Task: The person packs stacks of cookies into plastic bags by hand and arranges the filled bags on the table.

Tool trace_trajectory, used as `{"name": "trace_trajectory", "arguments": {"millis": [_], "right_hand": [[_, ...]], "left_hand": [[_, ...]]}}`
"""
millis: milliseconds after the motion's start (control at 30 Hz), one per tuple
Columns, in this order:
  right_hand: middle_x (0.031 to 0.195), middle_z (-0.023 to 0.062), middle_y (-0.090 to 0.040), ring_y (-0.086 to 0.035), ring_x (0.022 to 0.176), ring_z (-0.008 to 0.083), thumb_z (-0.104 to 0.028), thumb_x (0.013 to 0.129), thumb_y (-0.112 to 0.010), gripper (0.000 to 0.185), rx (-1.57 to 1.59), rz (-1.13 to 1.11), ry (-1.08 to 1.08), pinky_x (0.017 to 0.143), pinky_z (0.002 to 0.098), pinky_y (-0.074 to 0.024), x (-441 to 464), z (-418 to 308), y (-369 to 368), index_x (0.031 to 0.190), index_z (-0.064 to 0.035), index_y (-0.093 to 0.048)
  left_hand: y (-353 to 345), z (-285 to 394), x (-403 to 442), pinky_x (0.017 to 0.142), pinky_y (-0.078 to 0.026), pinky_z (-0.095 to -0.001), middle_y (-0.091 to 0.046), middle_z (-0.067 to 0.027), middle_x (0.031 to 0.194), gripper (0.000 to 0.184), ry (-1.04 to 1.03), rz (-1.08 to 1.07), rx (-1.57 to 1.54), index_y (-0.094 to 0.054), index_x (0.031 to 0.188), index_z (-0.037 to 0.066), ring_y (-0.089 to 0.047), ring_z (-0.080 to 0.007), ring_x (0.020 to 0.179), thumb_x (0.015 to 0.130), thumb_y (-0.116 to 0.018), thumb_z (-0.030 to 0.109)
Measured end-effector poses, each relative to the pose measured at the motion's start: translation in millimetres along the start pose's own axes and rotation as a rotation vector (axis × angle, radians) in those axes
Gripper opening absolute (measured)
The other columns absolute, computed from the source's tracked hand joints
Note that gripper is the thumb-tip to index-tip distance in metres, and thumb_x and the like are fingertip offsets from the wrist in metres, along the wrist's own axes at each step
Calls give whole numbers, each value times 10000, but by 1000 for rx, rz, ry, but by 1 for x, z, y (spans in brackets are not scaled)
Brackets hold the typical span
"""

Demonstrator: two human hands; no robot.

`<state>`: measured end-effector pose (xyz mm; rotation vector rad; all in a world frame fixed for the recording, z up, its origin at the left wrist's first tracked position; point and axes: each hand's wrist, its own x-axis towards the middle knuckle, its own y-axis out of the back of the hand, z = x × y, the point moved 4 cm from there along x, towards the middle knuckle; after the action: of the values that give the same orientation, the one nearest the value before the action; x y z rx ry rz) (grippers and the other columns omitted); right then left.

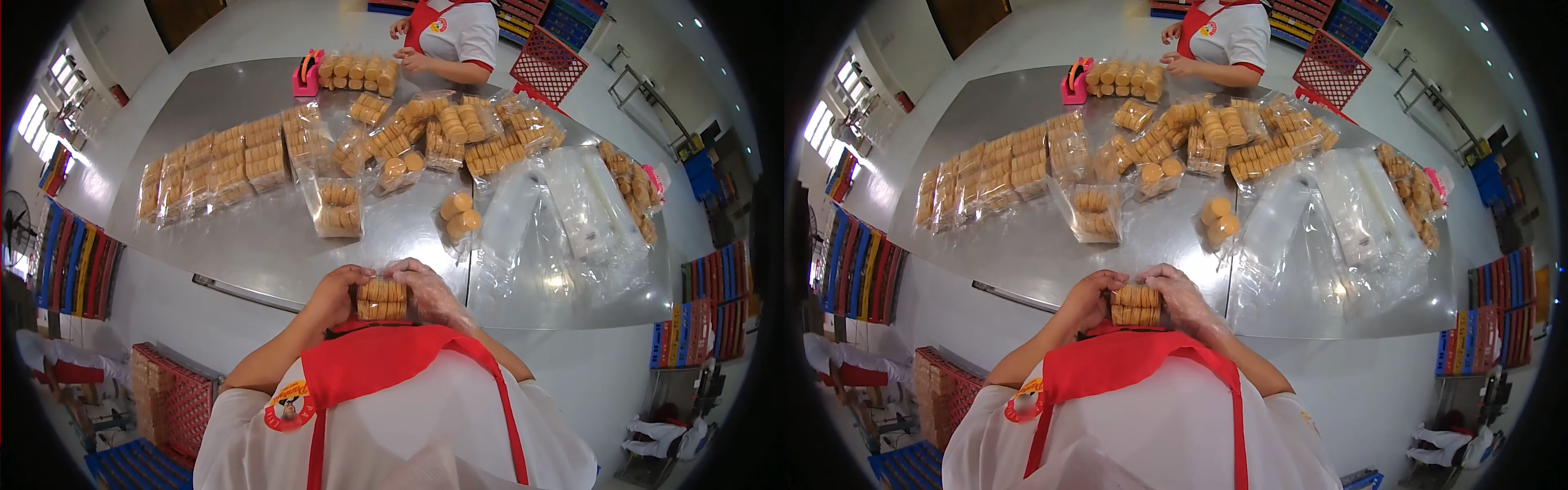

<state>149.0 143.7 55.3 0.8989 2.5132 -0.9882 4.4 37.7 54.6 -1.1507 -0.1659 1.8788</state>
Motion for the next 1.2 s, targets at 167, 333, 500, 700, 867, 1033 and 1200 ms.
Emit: {"name": "trace_trajectory", "arguments": {"millis": [167, 333, 500, 700, 867, 1033, 1200], "right_hand": [[1097, 112, -627, -606, 1031, 207, -73, 933, -516, 173, -53, -59, -6, 911, 348, -524, 3, 4, 7, 1075, -3, -586], [1109, 114, -630, -614, 1023, 215, -56, 915, -514, 183, -14, -84, -56, 914, 345, -525, -3, 0, -5, 1070, 6, -587], [1151, 114, -626, -622, 1031, 219, -39, 893, -541, 164, -79, -109, 5, 938, 356, -524, 6, 8, 6, 1034, 6, -614], [1160, 99, -628, -622, 1061, 231, -28, 887, -547, 186, -20, -44, -66, 995, 369, -496, -12, 1, 1, 1056, 8, -617], [1168, 122, -621, -622, 1066, 245, -41, 909, -536, 214, 14, -71, -20, 964, 380, -520, -19, 5, -5, 1107, 16, -594], [1192, 140, -619, -621, 1076, 255, -81, 929, -538, 248, 35, -83, 34, 947, 380, -531, -19, -3, -5, 1144, 32, -586], [1222, 146, -613, -619, 1083, 256, -115, 938, -537, 294, -58, -60, -10, 943, 374, -530, -36, 0, -6, 1183, 43, -577]], "left_hand": [[9, -1, -1, 933, -517, -494, -608, -129, 1105, 247, 88, -68, -72, -583, 1101, -26, -596, -307, 1072, 859, -565, 18], [9, 2, -3, 889, -549, -504, -592, -175, 1144, 319, 30, -146, -3, -554, 1174, -61, -618, -323, 1072, 872, -578, 39], [16, 0, -19, 881, -561, -448, -579, -155, 1191, 325, 26, -324, 71, -559, 1231, 22, -621, -288, 1086, 913, -596, 77], [25, -16, -4, 882, -555, -361, -557, -82, 1255, 305, -256, -432, 344, -576, 1242, 72, -603, -208, 1117, 940, -616, 60], [31, -21, 5, 878, -552, -347, -568, -49, 1238, 304, -328, -375, 395, -577, 1239, 71, -584, -197, 1142, 940, -628, 76], [14, -11, -3, 887, -546, -370, -548, -58, 1268, 278, -185, -377, 203, -595, 1218, 74, -565, -194, 1158, 941, -617, 70], [22, -26, -3, 997, -505, -437, -544, -83, 1290, 283, -240, -390, 245, -567, 1239, 42, -553, -233, 1200, 958, -586, 60]]}}
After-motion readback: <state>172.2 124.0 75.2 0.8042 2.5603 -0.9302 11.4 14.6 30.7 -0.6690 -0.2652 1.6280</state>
